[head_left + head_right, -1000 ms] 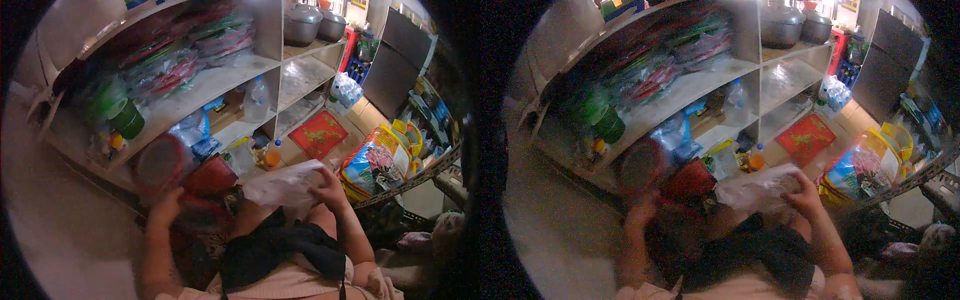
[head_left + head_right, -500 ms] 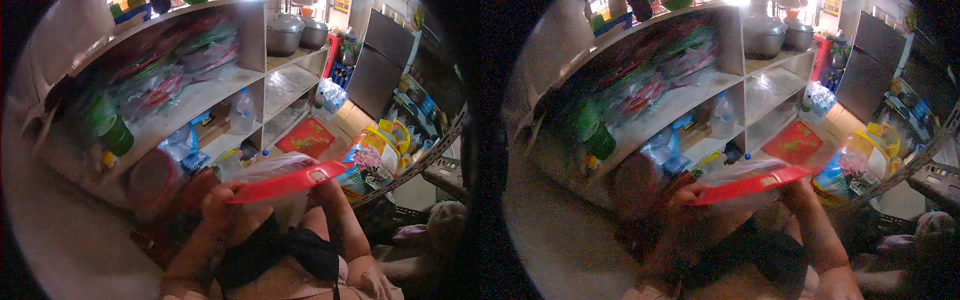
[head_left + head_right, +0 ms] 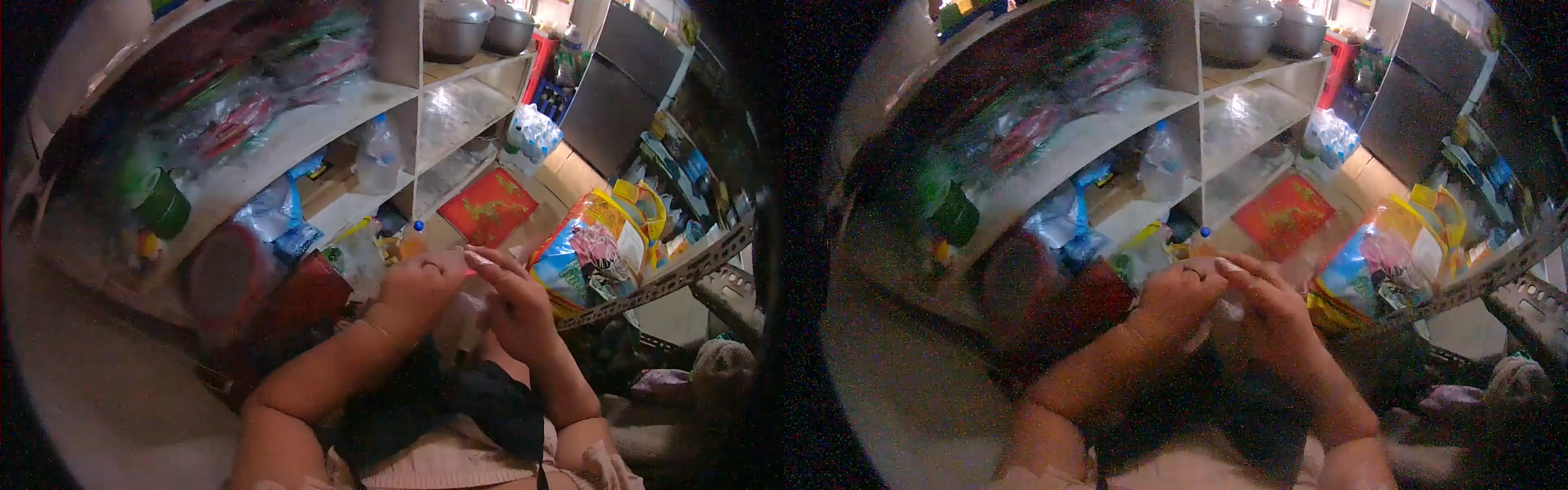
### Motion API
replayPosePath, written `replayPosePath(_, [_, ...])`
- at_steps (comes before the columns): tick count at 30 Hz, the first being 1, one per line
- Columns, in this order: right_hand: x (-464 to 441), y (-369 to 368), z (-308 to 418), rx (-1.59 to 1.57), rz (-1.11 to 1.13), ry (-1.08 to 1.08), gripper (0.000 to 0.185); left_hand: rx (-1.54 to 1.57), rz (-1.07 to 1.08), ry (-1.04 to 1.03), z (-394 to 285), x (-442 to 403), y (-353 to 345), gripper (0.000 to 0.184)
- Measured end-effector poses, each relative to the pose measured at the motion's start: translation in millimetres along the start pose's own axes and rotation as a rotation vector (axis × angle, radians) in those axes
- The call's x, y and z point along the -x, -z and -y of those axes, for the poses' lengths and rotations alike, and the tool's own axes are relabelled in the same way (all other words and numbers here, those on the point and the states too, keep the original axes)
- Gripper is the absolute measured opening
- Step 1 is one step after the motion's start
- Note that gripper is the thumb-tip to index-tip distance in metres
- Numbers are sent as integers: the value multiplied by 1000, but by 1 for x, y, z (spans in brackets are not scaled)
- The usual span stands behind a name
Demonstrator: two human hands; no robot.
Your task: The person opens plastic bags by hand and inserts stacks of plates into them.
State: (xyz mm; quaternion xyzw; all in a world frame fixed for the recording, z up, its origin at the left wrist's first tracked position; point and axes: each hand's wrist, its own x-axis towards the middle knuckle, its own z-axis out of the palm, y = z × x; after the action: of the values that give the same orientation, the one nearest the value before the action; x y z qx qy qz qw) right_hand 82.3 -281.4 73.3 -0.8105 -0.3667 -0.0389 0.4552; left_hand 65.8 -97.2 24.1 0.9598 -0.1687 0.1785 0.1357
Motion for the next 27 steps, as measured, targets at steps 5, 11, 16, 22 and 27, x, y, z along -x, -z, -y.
replayPosePath(5, [18, 28, 7, -145, -122, -9, 41, -22, 128, 46, 18, -1, -7, 29])
replayPosePath(11, [59, 73, -34, -235, -378, -189, 49, 125, -53, 185, 64, 2, 16, 13])
replayPosePath(16, [-2, 34, -48, 257, -399, 119, 41, 373, -111, 38, 44, 1, 25, 19])
replayPosePath(22, [6, 15, -106, -363, -72, -229, 32, 328, -87, -153, 57, 6, 41, 22])
replayPosePath(27, [-1, 28, -84, -534, -318, -326, 14, 253, 426, 346, 106, 34, 50, 27])
